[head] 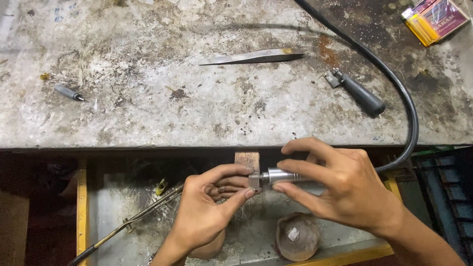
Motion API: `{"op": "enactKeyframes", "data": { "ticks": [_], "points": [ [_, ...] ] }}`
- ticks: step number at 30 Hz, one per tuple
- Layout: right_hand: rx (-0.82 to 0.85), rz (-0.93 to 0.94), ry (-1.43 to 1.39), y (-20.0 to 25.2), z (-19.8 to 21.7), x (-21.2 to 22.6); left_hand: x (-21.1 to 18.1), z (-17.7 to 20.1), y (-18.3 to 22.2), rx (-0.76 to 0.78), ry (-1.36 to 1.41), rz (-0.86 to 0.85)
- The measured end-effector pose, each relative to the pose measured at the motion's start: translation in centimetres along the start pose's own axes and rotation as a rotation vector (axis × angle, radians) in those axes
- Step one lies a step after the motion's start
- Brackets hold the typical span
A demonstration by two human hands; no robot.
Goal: Polishing a small metal jewelry component using a handheld rotary tool at a workshop bench.
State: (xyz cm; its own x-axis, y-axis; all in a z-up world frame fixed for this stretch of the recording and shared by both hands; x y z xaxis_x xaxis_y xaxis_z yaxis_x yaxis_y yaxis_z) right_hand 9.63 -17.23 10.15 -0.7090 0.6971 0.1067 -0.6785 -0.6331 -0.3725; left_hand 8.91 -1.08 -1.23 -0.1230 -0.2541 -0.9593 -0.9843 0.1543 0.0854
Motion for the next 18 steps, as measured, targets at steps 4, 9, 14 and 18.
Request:
{"op": "enactKeyframes", "data": {
  "ticks": [4,9,14,18],
  "points": [
    [0.01,-0.004,0.003,0.1,0.0,0.1,0.2,0.1,0.0,-0.006,-0.015,0.027],
    [0.044,0.009,-0.042,0.4,0.0,0.3,0.2,0.0,-0.1,-0.013,0.039,0.056],
    [-0.044,-0.037,-0.095,0.3,1.6,-0.4,0.5,0.2,-0.3,-0.001,0.09,0.029],
    [-0.093,-0.07,-0.093,0.4,2.4,-0.3,1.0,0.8,-0.2,-0.037,0.121,0.102]
  ]
}}
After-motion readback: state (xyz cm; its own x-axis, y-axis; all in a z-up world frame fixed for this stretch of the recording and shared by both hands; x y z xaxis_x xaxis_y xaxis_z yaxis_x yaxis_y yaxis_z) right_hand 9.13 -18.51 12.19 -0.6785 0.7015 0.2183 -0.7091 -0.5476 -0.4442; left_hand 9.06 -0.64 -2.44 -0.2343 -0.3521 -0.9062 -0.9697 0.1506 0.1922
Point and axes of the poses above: each hand's wrist, its own y-axis away from the middle knuckle, its own z-axis out of the back of the hand, x = y × z, the point moved 9 cm from there along -y, towards the middle knuckle, and after that the axes turned 9 degrees about y, right-handed, at the moved point
